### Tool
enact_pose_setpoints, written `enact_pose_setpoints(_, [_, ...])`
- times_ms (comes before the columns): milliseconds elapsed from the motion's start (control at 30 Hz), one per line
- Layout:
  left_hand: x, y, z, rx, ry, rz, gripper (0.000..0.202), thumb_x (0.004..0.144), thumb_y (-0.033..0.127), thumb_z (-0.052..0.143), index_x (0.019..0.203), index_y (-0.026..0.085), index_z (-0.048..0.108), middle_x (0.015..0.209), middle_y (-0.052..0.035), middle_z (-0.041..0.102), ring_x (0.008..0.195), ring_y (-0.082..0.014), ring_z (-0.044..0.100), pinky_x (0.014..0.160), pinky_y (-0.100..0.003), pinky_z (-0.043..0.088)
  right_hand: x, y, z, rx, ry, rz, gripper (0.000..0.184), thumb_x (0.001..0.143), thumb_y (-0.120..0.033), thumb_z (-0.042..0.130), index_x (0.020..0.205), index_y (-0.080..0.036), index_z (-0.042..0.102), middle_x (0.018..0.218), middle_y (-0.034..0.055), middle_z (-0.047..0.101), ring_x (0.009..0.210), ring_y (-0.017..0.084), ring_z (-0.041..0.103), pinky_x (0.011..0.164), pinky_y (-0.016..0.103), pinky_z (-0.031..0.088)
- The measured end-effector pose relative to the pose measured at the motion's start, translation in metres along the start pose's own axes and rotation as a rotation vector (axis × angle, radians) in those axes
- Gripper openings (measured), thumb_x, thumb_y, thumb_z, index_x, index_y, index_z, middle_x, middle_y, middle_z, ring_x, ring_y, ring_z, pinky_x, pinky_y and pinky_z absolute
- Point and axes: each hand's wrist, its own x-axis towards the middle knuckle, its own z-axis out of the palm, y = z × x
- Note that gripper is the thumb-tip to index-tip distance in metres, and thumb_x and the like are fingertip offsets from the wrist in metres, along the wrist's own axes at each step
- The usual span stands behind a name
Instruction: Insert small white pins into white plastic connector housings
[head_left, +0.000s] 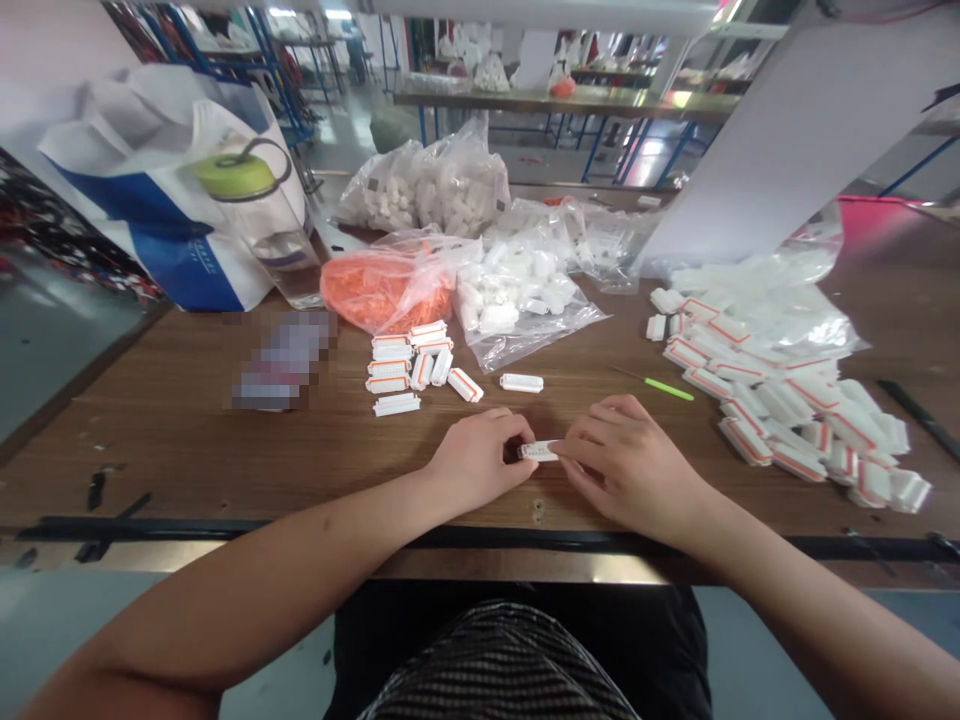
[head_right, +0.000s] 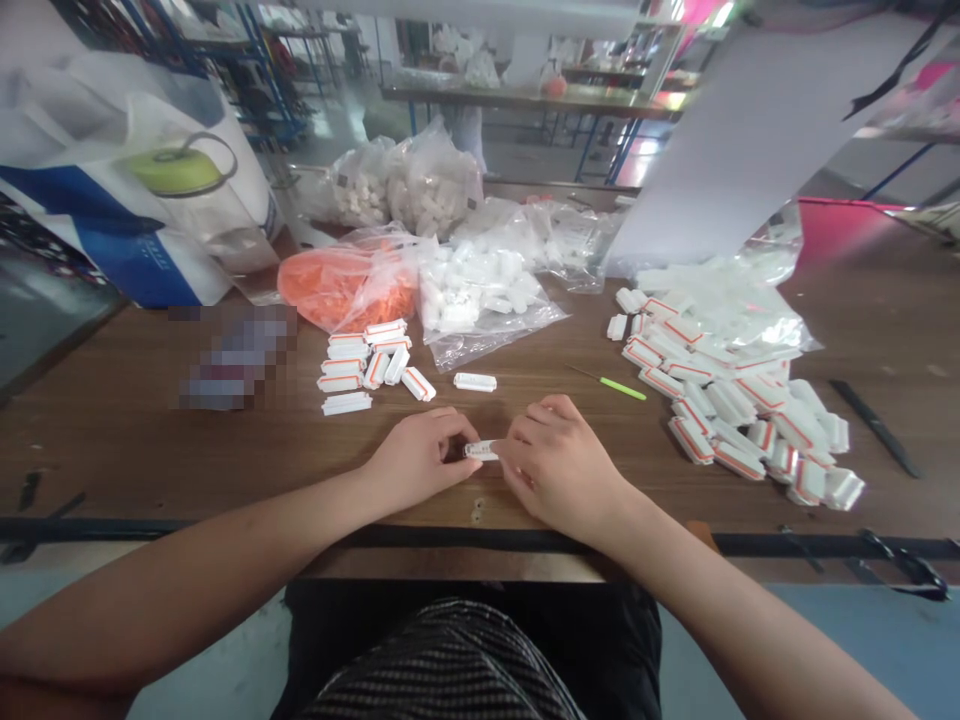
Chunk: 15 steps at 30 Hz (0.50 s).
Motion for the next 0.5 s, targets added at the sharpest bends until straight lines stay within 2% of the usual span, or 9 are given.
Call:
enact_pose_setpoints(200, [0.002,-0.002,0.001,0.003,0.019,0.022,0.008,0.075,0.020,0.070,0.083,0.021,0.067,0.075,0.0034,0.058,0.061,-0.0115,0.050,0.060,-0.026,0.038,0.002,-0.010,0.006,-0.132,0.032,-0.075,0.024,0.087,-0.016,0.053,0.067,-0.016,0.066,0.069,0.0041,0.064,0.069,0.017,0.054,0.079,0.036,0.037])
enact_pose_setpoints(300, [0.002,-0.003,0.001,0.003,0.019,0.038,0.008,0.075,0.019,0.070,0.082,0.021,0.067,0.075,0.0034,0.057,0.063,-0.0119,0.051,0.062,-0.026,0.038,0.002,-0.005,0.004,-0.003,0.027,-0.024,0.025,0.087,-0.017,0.052,0.067,-0.017,0.067,0.067,0.0037,0.065,0.067,0.016,0.056,0.079,0.036,0.039])
enact_pose_setpoints(367, [0.003,-0.003,0.000,0.008,0.014,0.039,0.007,0.075,0.018,0.069,0.081,0.021,0.066,0.074,0.0035,0.057,0.064,-0.0123,0.051,0.063,-0.027,0.039,-0.002,0.009,-0.001,0.181,0.041,0.116,0.024,0.088,-0.019,0.052,0.076,-0.018,0.072,0.071,0.0031,0.070,0.068,0.015,0.061,0.079,0.034,0.042])
enact_pose_setpoints(433, [0.003,-0.003,-0.001,0.020,0.003,0.038,0.007,0.075,0.019,0.069,0.081,0.021,0.066,0.074,0.0035,0.057,0.064,-0.0123,0.051,0.064,-0.027,0.039,-0.010,0.028,-0.010,0.320,0.043,0.337,0.023,0.088,-0.024,0.053,0.086,-0.019,0.075,0.078,0.0031,0.074,0.072,0.015,0.065,0.074,0.030,0.046])
enact_pose_setpoints(500, [0.003,-0.002,-0.001,0.030,-0.005,0.040,0.008,0.075,0.019,0.070,0.082,0.021,0.066,0.075,0.0035,0.058,0.062,-0.0120,0.051,0.064,-0.027,0.039,-0.020,0.047,-0.017,0.342,-0.037,0.531,0.020,0.085,-0.028,0.057,0.084,-0.020,0.075,0.081,0.0027,0.075,0.071,0.016,0.066,0.067,0.027,0.048])
